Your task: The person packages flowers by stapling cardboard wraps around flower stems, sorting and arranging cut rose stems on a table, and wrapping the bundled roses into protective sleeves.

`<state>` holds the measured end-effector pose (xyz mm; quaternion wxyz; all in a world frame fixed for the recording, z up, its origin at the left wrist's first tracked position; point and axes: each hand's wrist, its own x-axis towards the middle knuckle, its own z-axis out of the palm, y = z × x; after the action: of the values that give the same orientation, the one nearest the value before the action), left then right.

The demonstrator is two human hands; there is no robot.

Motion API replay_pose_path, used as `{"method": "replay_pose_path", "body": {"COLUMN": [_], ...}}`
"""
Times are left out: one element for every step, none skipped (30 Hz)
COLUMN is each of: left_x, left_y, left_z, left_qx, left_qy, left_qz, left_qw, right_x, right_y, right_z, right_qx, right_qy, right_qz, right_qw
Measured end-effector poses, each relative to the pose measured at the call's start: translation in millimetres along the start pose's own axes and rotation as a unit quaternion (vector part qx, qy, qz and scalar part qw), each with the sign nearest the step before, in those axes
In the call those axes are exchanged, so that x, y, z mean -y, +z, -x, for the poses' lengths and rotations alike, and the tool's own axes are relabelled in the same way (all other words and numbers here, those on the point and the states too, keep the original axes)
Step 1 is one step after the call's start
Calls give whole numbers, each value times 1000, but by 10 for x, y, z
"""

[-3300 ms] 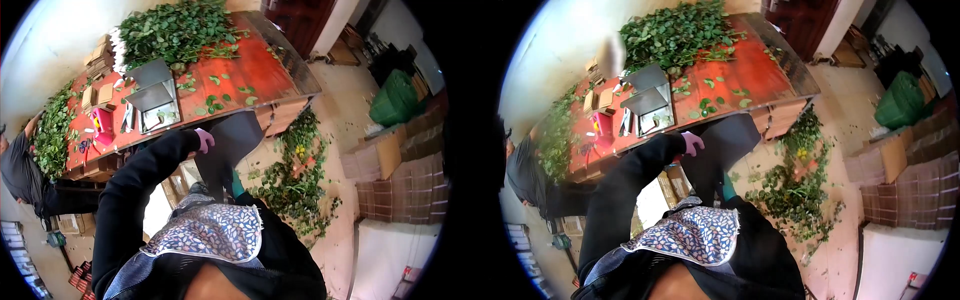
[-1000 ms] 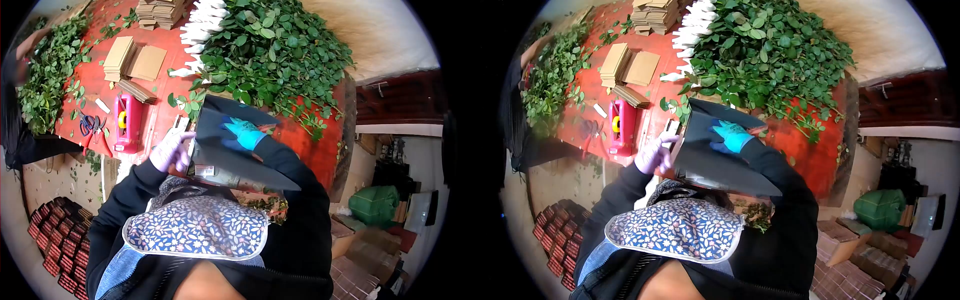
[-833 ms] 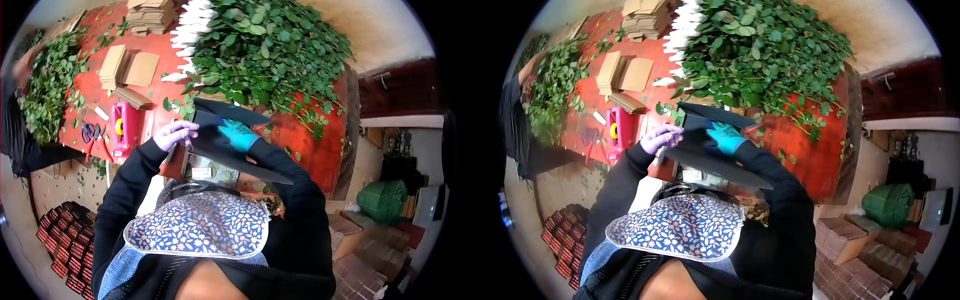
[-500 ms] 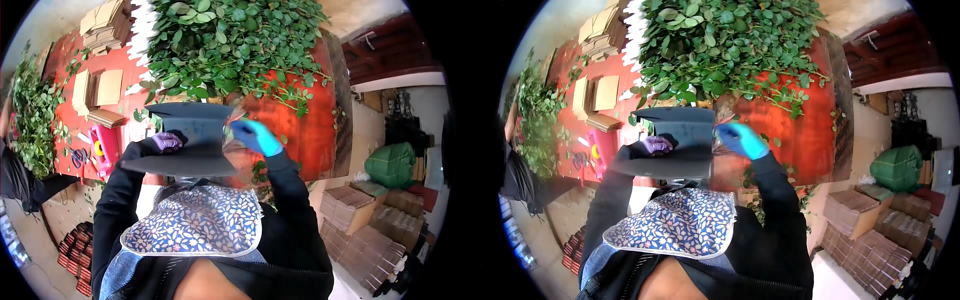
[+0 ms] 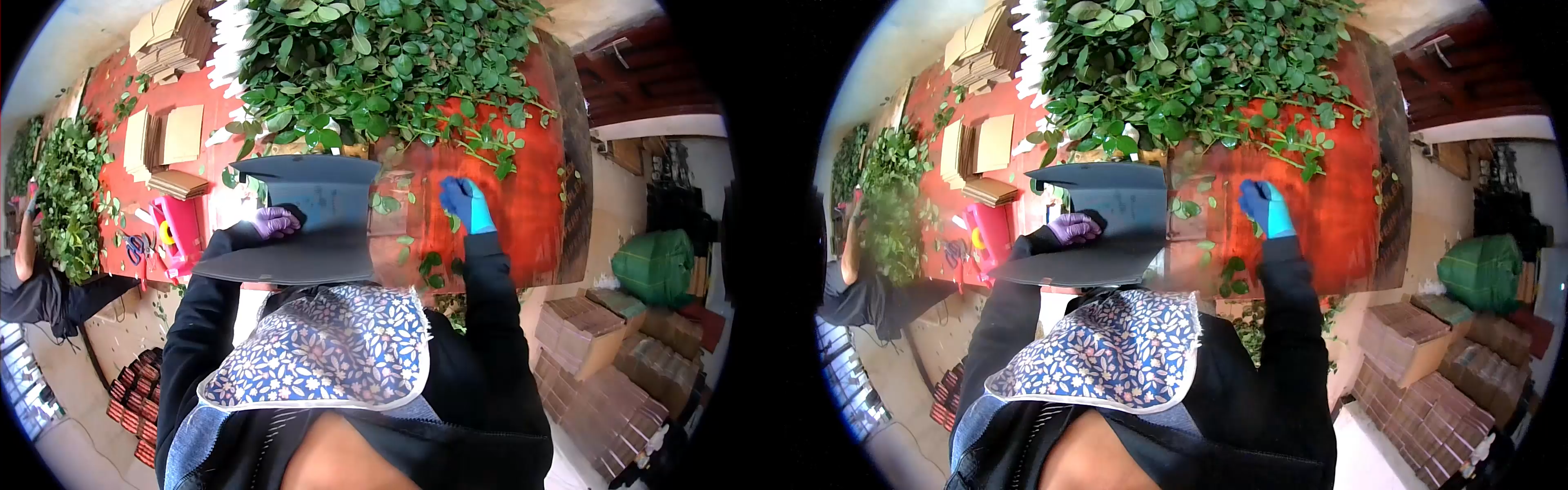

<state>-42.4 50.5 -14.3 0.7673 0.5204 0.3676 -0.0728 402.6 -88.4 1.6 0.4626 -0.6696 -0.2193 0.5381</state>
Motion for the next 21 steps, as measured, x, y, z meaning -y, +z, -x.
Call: {"method": "replay_pose_path", "body": {"left_x": [7,20,45,68,55,14,3,49,105,113,114,64,12,-1,-41,-127,-236,-304,-385,-352,-302], "left_y": [-13,-38,-37,-48,-53,-42,-25,-34,-42,-46,-50,-39,-26,-27,-39,-19,-20,-45,-20,-19,-8], "left_z": [-18,-16,-16,-9,12,37,40,32,0,-5,-10,3,15,36,82,153,269,402,542,648,745], "left_qx": [3,8,8,9,13,9,4,1,8,14,11,19,22,12,13,13,12,34,46,58,72], "left_qy": [18,18,22,27,29,37,45,46,73,99,100,102,109,139,125,135,143,173,208,212,216], "left_qz": [-2,-2,-9,-16,-12,-8,-5,-3,4,11,13,8,5,-25,-41,-61,-81,-34,24,117,209], "left_qw": [1000,1000,1000,999,999,999,999,999,997,995,995,995,994,990,991,989,986,984,977,969,951], "right_x": [71,-151,-261,-373,-334,-308,-291,-289,-287,-272,-236,-103,-83,68,418,793,1068,1197,1302,1372,1413], "right_y": [-27,-49,33,115,400,571,702,777,741,646,558,504,260,263,273,468,717,953,1182,1430,1640], "right_z": [141,203,363,523,716,779,827,822,800,766,733,680,549,550,589,689,765,765,776,804,818], "right_qx": [16,83,119,155,162,157,121,91,94,106,119,53,63,-40,6,50,93,190,282,299,311], "right_qy": [80,163,202,240,237,240,236,228,229,190,150,138,49,-75,-58,-75,-93,-127,-159,-230,-234], "right_qz": [76,-3,-16,-26,27,31,-43,-117,-114,-71,-27,43,9,98,57,111,164,197,230,319,330], "right_qw": [994,983,972,958,958,958,963,962,962,974,981,988,997,992,997,990,978,953,918,869,860]}}
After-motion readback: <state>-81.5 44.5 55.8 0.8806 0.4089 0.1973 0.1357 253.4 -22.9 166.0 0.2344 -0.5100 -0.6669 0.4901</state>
